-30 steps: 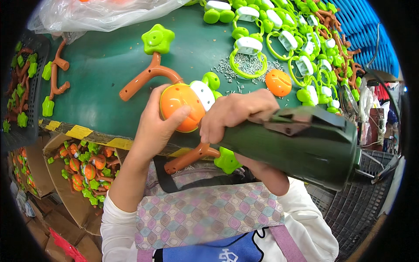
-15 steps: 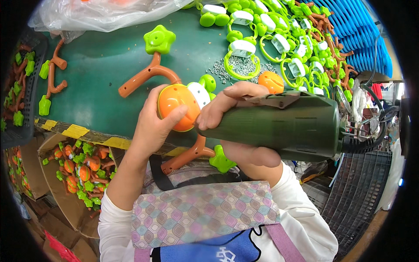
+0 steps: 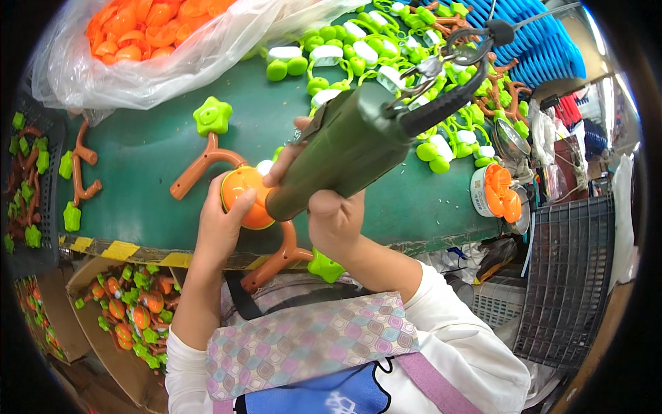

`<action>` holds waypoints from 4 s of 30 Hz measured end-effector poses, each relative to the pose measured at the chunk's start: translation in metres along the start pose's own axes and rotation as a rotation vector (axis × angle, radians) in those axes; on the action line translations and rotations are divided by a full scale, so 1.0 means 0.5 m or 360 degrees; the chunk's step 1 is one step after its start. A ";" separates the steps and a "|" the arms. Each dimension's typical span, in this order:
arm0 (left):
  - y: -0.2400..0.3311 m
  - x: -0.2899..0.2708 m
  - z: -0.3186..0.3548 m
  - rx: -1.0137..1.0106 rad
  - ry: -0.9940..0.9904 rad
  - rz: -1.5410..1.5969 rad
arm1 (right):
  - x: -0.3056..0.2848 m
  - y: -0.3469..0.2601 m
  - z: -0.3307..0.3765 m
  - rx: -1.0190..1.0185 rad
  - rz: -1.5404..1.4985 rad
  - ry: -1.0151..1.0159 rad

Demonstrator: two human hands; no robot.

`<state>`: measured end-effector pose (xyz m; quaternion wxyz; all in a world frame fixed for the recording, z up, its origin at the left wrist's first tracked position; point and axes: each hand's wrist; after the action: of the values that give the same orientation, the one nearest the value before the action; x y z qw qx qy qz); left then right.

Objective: The person assembles small plastic toys by inserting orange and green parts into a white base, then uses a power drill to fasten screws. The person repeats this process for multiple toy units on a green workbench.

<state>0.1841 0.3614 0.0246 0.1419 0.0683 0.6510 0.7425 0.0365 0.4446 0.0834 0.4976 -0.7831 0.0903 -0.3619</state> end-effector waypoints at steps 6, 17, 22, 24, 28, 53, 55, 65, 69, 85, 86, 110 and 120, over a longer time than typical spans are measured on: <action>-0.007 -0.005 0.003 0.0082 -0.0015 0.0019 | 0.000 -0.019 0.004 0.0030 0.0028 -0.0035; 0.008 -0.001 0.024 0.0092 -0.0038 0.0070 | -0.029 -0.017 0.019 0.0046 0.0066 -0.0327; 0.008 -0.004 0.024 0.0162 0.0011 -0.0093 | -0.034 0.037 0.023 0.0013 0.0019 -0.0205; 0.024 0.000 0.027 0.0113 0.0041 -0.0009 | -0.025 0.038 0.010 -0.0143 -0.0009 -0.0043; 0.058 0.006 0.031 -0.0042 0.0007 0.0167 | -0.015 -0.016 -0.018 -0.0133 -0.0101 -0.0162; 0.161 -0.032 -0.003 -0.0525 -0.0109 0.0379 | -0.306 -0.105 -0.068 -0.1280 0.1954 0.0820; 0.163 -0.023 0.002 -0.0295 -0.0078 0.0222 | -0.256 -0.117 -0.061 -0.1903 0.2078 0.0676; 0.143 0.002 0.084 0.0647 0.0165 -0.0284 | -0.035 -0.038 -0.047 -0.1209 0.1482 -0.1143; 0.137 -0.007 0.110 0.0846 0.0240 -0.0482 | -0.043 -0.019 -0.001 -0.1371 0.1458 -0.0938; 0.010 -0.026 0.029 0.0143 -0.0044 0.0132 | -0.354 -0.091 -0.051 -0.0916 0.1434 0.1058; 0.003 -0.026 0.028 0.0145 -0.0043 0.0069 | -0.365 -0.081 -0.055 -0.0568 0.1265 0.1075; 0.021 -0.072 0.004 0.0030 -0.0443 -0.0258 | -0.026 -0.014 0.032 -0.0103 -0.0097 -0.0333; 0.015 -0.068 0.002 0.0030 -0.0434 -0.0258 | -0.015 0.011 0.022 0.0298 0.0146 -0.0678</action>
<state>0.2156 0.3512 0.0349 0.2878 0.1169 0.6361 0.7063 0.0396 0.4533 0.0725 0.5918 -0.7873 -0.0153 -0.1723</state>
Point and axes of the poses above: each hand's wrist, its own z-axis away from the middle knuckle, its own x-axis out of the palm, y = z × x, and after that the axes turned 15 degrees about y, right-handed
